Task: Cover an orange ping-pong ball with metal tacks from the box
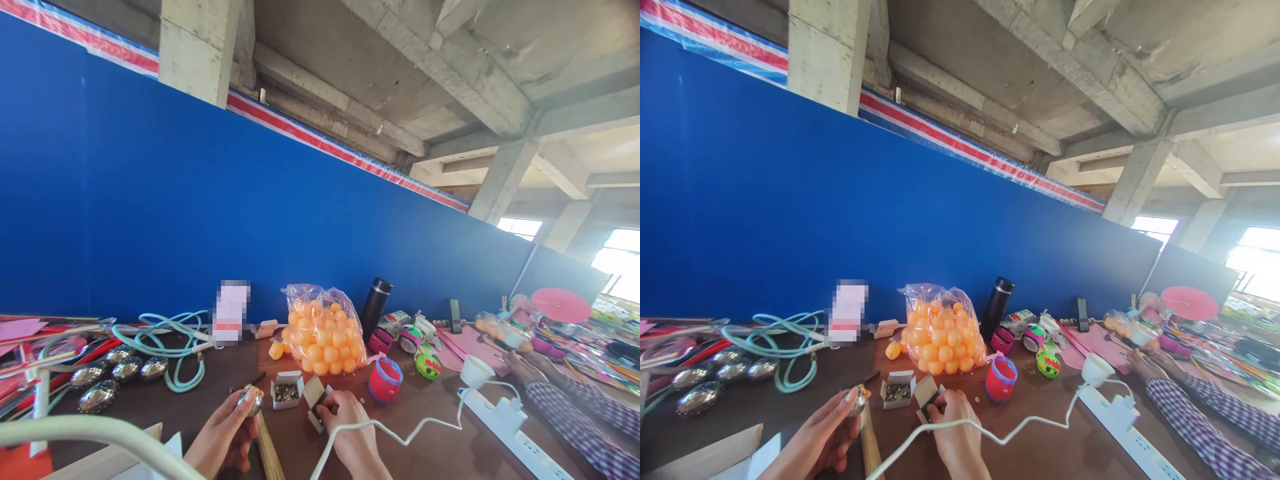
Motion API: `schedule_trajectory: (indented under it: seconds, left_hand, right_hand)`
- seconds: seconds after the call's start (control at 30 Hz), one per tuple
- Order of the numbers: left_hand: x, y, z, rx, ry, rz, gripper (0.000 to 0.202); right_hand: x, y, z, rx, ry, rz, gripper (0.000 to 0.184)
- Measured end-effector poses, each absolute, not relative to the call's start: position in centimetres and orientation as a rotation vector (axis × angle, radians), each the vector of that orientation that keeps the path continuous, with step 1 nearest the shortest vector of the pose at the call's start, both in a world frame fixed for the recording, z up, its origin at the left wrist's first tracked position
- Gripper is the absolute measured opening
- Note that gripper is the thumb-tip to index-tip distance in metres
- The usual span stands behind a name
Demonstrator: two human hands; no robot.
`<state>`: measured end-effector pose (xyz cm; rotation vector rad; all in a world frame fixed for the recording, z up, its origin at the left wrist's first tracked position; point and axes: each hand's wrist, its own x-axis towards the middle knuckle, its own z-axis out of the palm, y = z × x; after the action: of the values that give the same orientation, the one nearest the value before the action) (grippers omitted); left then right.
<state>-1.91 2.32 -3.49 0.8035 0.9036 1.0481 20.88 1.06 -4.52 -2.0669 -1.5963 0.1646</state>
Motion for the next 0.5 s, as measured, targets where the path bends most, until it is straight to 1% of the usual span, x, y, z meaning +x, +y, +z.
schedule_trajectory:
  seconds: [0.07, 0.23, 0.4, 0.5]
  left_hand:
    - [-1.85, 2.31, -3.55, 0.814, 0.910, 1.047, 0.052]
    - [-1.74, 2.72, -4.14, 0.803, 0.910, 1.020, 0.066]
    - [-1.72, 2.66, -4.12, 0.823, 0.902, 1.011, 0.060]
    - [-1.57, 2.71, -4.25, 0.816, 0.934, 1.024, 0.065]
  right_hand:
    - [20.94, 1.40, -4.63, -2.084, -1.594, 0.158, 0.013]
    - [21.02, 1.68, -5.02, -2.105, -1.593, 0.132, 0.016]
    - [21.13, 1.37, -4.83, -2.103, -1.604, 0.119, 0.022]
    - [20.96, 1.28, -4.67, -2.112, -1.613, 0.119, 0.021]
